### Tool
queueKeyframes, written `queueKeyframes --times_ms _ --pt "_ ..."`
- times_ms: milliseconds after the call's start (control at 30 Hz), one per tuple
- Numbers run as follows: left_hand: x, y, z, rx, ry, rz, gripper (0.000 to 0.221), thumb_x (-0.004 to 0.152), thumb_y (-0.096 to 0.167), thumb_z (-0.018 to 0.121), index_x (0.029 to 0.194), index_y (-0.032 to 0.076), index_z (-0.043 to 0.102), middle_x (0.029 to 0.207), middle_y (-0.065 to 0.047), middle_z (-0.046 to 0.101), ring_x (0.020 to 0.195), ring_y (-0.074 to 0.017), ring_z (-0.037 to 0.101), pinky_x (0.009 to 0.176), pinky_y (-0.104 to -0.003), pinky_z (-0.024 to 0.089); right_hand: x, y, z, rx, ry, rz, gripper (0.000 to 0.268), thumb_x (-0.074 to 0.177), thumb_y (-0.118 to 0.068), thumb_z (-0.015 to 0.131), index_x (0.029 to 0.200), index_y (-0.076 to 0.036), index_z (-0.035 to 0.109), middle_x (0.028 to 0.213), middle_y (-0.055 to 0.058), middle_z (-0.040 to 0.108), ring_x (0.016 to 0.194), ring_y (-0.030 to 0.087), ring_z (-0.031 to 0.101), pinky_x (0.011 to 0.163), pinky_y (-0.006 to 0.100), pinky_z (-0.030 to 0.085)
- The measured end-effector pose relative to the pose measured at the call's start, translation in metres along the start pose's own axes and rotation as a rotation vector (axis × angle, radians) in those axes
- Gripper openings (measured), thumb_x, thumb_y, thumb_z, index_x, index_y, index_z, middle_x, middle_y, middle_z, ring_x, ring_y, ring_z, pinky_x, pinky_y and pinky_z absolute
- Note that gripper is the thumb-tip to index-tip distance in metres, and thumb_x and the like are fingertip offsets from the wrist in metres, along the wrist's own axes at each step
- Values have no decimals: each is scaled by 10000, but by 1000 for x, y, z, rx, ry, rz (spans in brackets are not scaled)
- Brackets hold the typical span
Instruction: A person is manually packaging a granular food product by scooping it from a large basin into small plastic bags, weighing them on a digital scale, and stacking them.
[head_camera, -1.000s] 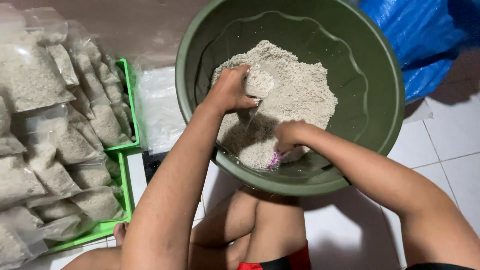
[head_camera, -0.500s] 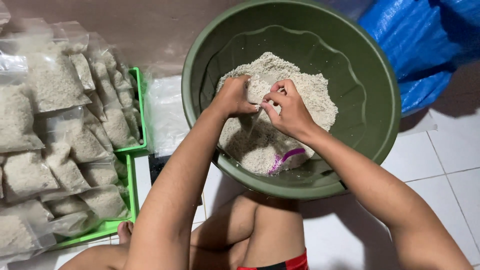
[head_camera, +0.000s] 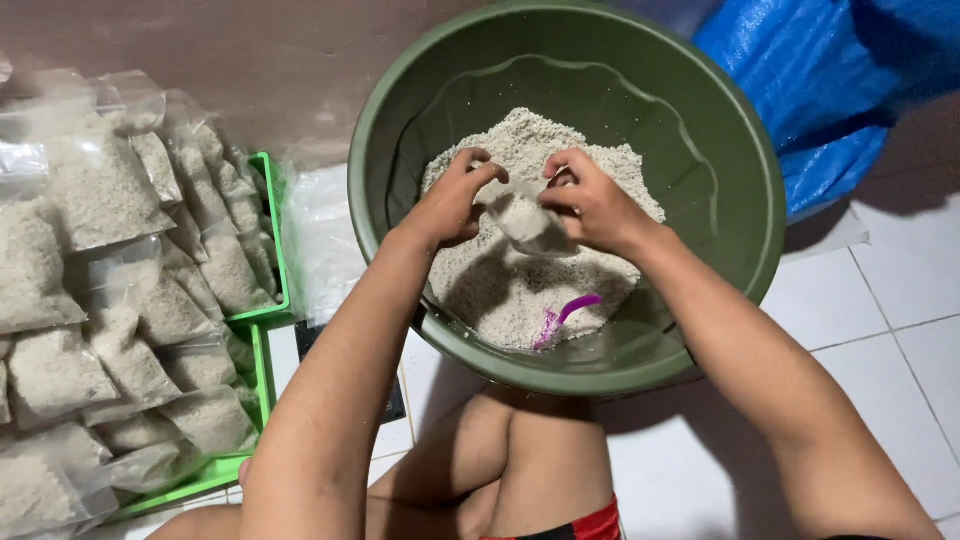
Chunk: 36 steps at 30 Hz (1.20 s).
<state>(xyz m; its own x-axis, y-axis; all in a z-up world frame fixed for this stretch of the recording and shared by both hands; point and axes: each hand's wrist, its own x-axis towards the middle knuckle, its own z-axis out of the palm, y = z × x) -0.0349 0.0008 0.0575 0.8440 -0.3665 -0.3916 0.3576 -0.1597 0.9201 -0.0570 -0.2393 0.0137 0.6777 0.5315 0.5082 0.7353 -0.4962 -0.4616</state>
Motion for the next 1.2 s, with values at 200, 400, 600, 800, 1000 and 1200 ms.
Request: queueKeyframes --times_ms 200,400,600,800,1000,1200 --pt "11 -10 -7 149 -13 81 268 835 107 561 1100 131 601 919 -50 681 748 -122 665 454 -274 405 -3 -6 -8 42 70 77 135 882 62 689 925 -55 741 1076 148 475 815 291 703 750 381 575" --pt "66 -81 -23 1115 -43 815 97 885 204 689 795 174 705 1150 10 524 1054 -278 639 822 -440 566 -4 -10 -15 -72 -210 237 79 834 -27 732 866 20 676 1126 222 498 864 391 693 712 397 604" --pt "50 -70 -28 1047 -111 690 84 924 161 630 881 117 687 1126 -51 554 993 -368 639 808 -480 549 -2 -10 12 -65 -484 398 87 878 -89 671 924 -14 672 1070 205 619 857 329 727 700 397 603" --pt "102 -112 -25 1439 -144 606 92 777 195 762 864 173 740 1200 -3 562 824 -352 684 715 -469 584 -11 21 41 -191 -553 271 115 882 -134 647 830 -31 654 889 158 628 830 375 702 692 398 584" --pt "12 -18 -4 725 -173 55 296 812 38 585 1091 99 661 1185 -3 650 794 -145 714 589 -336 545 -8 12 37 -145 -503 260 131 880 -152 664 802 -48 655 823 132 647 791 351 700 662 405 569" --pt "43 -53 -12 1029 -190 564 238 906 294 699 1100 162 739 1462 -166 365 1264 -417 517 1045 -486 491 0 0 35 -100 -468 248 126 893 -153 661 831 -43 666 813 131 636 803 359 690 669 390 569"
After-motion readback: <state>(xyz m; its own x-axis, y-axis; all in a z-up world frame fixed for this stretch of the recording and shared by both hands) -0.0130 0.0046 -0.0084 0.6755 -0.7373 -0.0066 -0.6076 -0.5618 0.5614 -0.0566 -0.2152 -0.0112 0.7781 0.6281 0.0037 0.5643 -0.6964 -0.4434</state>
